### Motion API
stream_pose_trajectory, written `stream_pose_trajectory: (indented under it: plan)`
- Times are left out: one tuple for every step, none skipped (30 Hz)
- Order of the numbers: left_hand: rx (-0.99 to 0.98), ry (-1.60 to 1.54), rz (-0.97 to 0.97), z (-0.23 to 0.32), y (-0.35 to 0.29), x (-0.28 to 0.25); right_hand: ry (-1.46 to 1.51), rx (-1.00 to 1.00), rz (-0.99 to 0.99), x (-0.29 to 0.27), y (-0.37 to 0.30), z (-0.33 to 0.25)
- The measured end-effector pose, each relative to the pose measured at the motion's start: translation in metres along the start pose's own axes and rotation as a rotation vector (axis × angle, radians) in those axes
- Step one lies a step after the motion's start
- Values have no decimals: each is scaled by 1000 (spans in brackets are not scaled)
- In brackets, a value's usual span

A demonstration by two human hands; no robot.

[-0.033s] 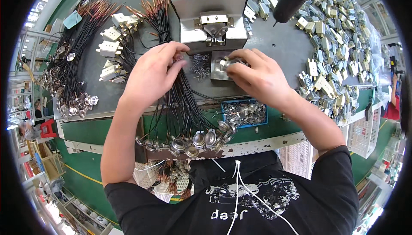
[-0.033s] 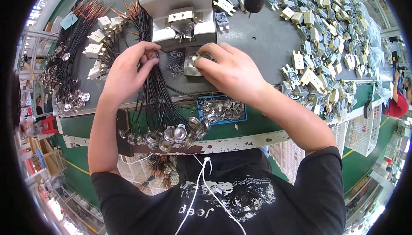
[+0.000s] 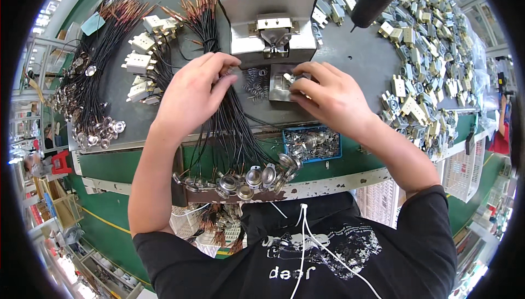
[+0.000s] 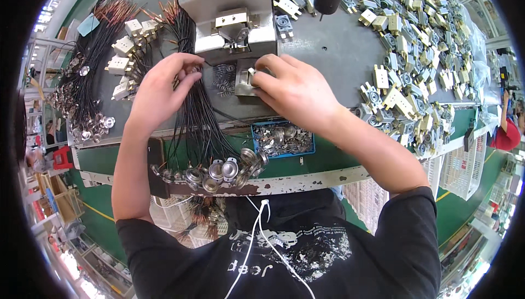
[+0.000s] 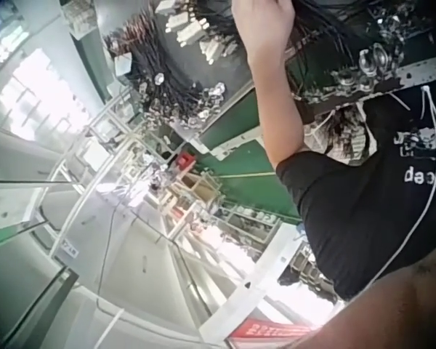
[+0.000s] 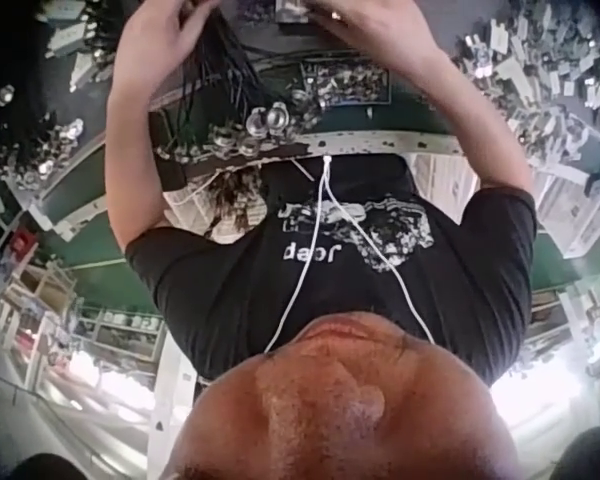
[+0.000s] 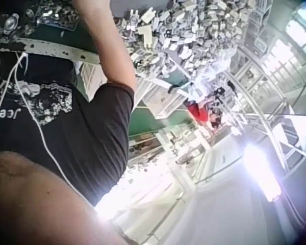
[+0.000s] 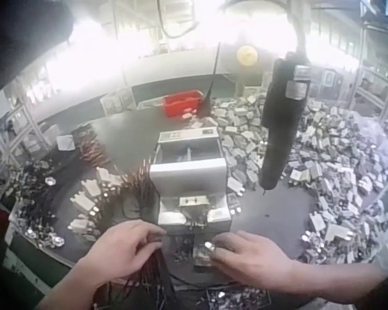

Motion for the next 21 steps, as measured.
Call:
stream_pose_trajectory:
  plan:
    - [-6, 2, 0, 0, -2, -3, -51, 33, -54, 3, 2, 0]
    - [-15, -2, 20, -2, -5, -8, -44, 27, -61, 0, 3, -1]
    - [-26, -6, 40, -5, -9, -12, -32, 21, -95, -4, 2, -1]
    - [-29, -18, 74, -7, -14, -16, -20, 14, -131, -2, 3, -2]
    - [-31, -23, 77, -5, -15, -17, -23, 13, -136, -2, 5, -1]
    - [-60, -59, 43, -5, -15, -15, -51, 20, -131, -1, 8, 1]
    - [-90, -95, 8, -5, -15, -12, -79, 26, -126, 2, 11, 3]
    - [-60, -105, -8, 1, -15, -11, -81, 24, -129, 9, 13, 4]
    - [-62, -108, -5, 4, -15, -14, -93, -1, -52, 12, 15, 4]
    - [-40, -87, -80, 9, -16, -10, -105, -26, 26, 10, 15, 2]
    - [-23, -65, -157, 12, -19, -4, -104, -28, 20, 12, 15, 0]
    - [19, -15, -185, 13, -24, -1, -107, -34, 42, 10, 15, -2]
    - [16, -19, -183, 13, -28, -1, -111, -39, 65, 8, 15, -3]
    - [48, -6, -272, 17, -33, 6, -114, -39, 61, 8, 13, -3]
    - [82, 7, -361, 20, -39, 12, -123, -27, 71, 7, 8, -1]
    - [91, 20, -403, 26, -42, 16, -134, -16, 81, 6, 6, 0]
    - [89, 21, -402, 29, -47, 18, -133, -18, 81, 7, 6, -2]
    - [126, 30, -463, 35, -54, 26, -149, -30, 80, 7, 7, -4]
    - [164, 40, -525, 41, -61, 33, -164, -42, 80, 7, 7, -6]
    - [131, 57, -590, 45, -65, 37, -162, -45, 80, 7, 8, -14]
    - [130, 61, -589, 47, -64, 37, -124, -26, 91, 4, 8, -25]
Point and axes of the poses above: each hand's wrist, its own y-axis towards the middle knuckle, its own x-axis out of the palm, z = x × y, the point moved 9 cm from there along y, towards the middle knuckle, and after that the axes turned 10 degrees about y, right-handed, at the moved point
